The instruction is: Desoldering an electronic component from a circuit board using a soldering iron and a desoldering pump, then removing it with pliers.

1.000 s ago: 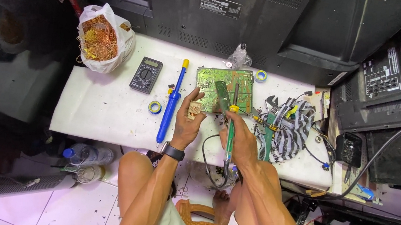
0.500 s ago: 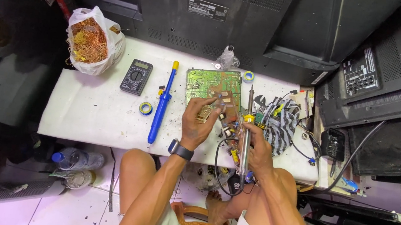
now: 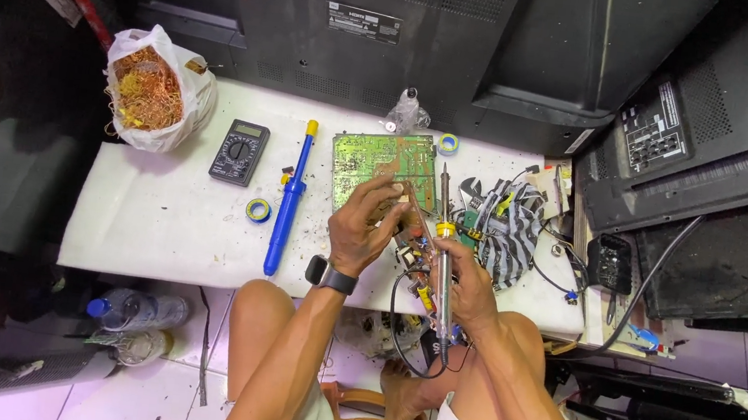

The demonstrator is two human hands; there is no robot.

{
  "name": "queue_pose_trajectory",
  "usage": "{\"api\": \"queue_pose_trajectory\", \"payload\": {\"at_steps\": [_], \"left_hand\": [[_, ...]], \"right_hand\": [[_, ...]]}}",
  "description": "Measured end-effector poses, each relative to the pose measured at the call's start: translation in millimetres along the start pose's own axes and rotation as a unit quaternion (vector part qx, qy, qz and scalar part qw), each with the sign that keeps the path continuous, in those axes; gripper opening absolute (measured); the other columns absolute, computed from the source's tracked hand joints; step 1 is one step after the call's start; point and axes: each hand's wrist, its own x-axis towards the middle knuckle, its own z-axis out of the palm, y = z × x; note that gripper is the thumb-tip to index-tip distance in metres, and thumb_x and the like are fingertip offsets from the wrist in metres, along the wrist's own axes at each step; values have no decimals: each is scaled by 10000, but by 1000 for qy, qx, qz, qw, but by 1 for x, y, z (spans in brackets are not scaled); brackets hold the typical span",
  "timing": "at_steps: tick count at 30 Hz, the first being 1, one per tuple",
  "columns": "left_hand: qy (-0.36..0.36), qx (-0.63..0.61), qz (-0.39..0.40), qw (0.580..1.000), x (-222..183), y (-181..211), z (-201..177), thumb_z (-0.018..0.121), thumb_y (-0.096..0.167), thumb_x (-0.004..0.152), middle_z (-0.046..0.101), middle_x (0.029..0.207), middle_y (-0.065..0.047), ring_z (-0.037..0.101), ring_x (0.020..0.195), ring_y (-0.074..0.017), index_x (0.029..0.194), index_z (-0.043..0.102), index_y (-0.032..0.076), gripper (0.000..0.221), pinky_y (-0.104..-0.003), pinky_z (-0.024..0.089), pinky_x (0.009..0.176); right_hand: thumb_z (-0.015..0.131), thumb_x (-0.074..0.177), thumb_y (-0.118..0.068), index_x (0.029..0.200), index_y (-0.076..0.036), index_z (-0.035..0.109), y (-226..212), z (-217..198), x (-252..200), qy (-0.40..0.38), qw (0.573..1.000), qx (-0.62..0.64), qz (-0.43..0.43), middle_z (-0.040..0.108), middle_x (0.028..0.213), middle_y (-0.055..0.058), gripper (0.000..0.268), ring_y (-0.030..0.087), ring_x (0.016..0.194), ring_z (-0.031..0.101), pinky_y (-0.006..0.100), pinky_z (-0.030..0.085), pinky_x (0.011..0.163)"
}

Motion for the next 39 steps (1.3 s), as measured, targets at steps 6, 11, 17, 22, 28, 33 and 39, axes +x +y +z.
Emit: {"api": "queue_pose_trajectory", "payload": {"at_steps": [6, 11, 17, 22, 28, 33, 39], "left_hand": [[22, 46, 51, 997, -7, -26, 12, 685, 248, 778, 665, 935, 26, 654, 763, -164, 838, 637, 188, 98, -261, 499, 616], [32, 47, 60, 997, -10, -35, 18, 678, 252, 778, 673, 939, 24, 653, 762, -158, 823, 629, 189, 91, -255, 489, 614], [34, 11, 54, 998, -10, -35, 23, 678, 229, 783, 682, 916, -8, 655, 763, -188, 797, 632, 163, 82, -261, 495, 622], [20, 14, 61, 998, 0, -17, 16, 710, 229, 755, 687, 894, -17, 658, 760, -195, 774, 637, 161, 101, -270, 500, 629], [-20, -48, 68, 996, 0, -23, 16, 745, 194, 711, 685, 932, -63, 659, 796, -232, 819, 656, 135, 152, -302, 516, 657], [-36, -35, 82, 995, 1, -26, 12, 712, 146, 737, 683, 932, -59, 658, 793, -239, 803, 666, 136, 81, -315, 524, 666], [-39, -35, 96, 994, 3, -23, 9, 723, 164, 730, 674, 967, -61, 653, 818, -239, 805, 660, 136, 102, -319, 529, 682]], "right_hand": [[577, 800, -164, 1106, -52, 535, 8, 3, 2, -10, 999, 32, -5, 641, 677, 138, 329, 279, 565, 646, 375, 523, 566], [582, 796, -175, 1097, -63, 548, -4, -1, 9, -12, 1000, 22, -19, 642, 676, 130, 323, 278, 573, 652, 378, 525, 558], [593, 785, -158, 1079, -63, 560, -13, -3, 12, -8, 999, 17, -32, 636, 671, 135, 311, 283, 578, 652, 369, 526, 559], [592, 790, -156, 1072, -59, 559, -1, -2, 6, 1, 1000, 12, -24, 631, 664, 144, 300, 296, 573, 649, 383, 523, 547], [593, 776, -121, 1055, -56, 567, 3, -3, 6, 1, 1000, 9, -17, 625, 652, 144, 288, 303, 562, 640, 377, 521, 542], [595, 759, -105, 1059, -70, 565, 7, 0, 4, 3, 1000, -15, -20, 629, 650, 131, 303, 298, 563, 636, 370, 517, 540], [587, 760, -111, 1058, -85, 564, -2, -3, 10, -2, 1000, -15, -15, 630, 655, 127, 300, 303, 562, 632, 385, 511, 536]]}}
